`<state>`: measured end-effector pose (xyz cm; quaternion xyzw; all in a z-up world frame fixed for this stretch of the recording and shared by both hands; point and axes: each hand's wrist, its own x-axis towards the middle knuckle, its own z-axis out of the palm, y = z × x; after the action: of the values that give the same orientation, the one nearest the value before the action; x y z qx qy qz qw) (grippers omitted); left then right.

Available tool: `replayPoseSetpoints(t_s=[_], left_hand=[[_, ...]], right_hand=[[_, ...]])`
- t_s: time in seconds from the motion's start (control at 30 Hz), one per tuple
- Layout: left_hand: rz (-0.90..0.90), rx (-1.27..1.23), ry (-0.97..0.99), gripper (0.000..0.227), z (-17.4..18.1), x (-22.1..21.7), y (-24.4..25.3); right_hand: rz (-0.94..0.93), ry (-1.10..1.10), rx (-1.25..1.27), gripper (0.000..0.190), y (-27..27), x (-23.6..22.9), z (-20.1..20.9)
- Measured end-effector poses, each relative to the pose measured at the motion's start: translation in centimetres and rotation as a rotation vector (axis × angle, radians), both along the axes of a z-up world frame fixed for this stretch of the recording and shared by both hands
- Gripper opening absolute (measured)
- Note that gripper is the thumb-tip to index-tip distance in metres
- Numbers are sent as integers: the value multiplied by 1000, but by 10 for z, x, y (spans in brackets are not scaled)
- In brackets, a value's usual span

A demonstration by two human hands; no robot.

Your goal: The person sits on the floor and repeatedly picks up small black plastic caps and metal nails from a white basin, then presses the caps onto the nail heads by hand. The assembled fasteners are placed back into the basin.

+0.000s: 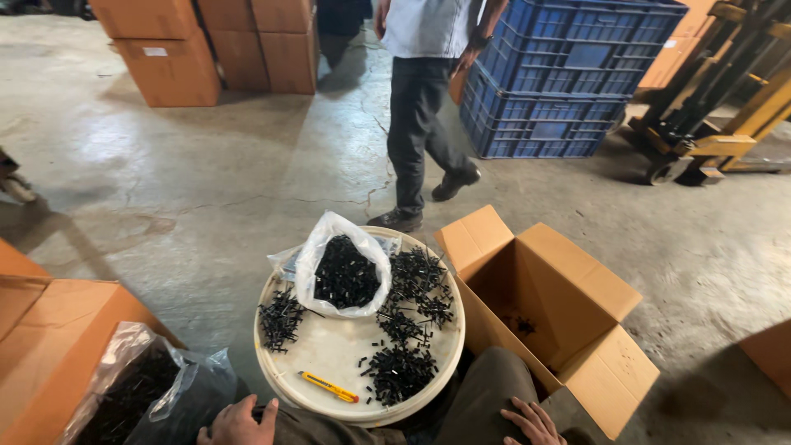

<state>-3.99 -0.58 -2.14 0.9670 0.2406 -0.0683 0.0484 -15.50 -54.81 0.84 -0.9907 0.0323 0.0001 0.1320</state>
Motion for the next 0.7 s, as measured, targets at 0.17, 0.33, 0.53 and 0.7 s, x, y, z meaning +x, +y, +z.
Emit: replayPoseSetpoints(t_s=[0.17, 0.33, 0.53, 0.7], left_hand=[[4, 22, -69, 55, 12, -9, -9], [-25, -9, -82, 52, 37, -11, -15], [-37, -54, -97, 51, 62, -17, -23], [-28, -80, -118, 50, 74, -18, -28]], right_hand=[[208, -618, -154, 25, 15, 27, 13], [567, -692, -398, 34, 9, 45, 24], [551, -935, -543, 33, 9, 58, 16], [592, -972, -519, 30, 17, 60, 20]])
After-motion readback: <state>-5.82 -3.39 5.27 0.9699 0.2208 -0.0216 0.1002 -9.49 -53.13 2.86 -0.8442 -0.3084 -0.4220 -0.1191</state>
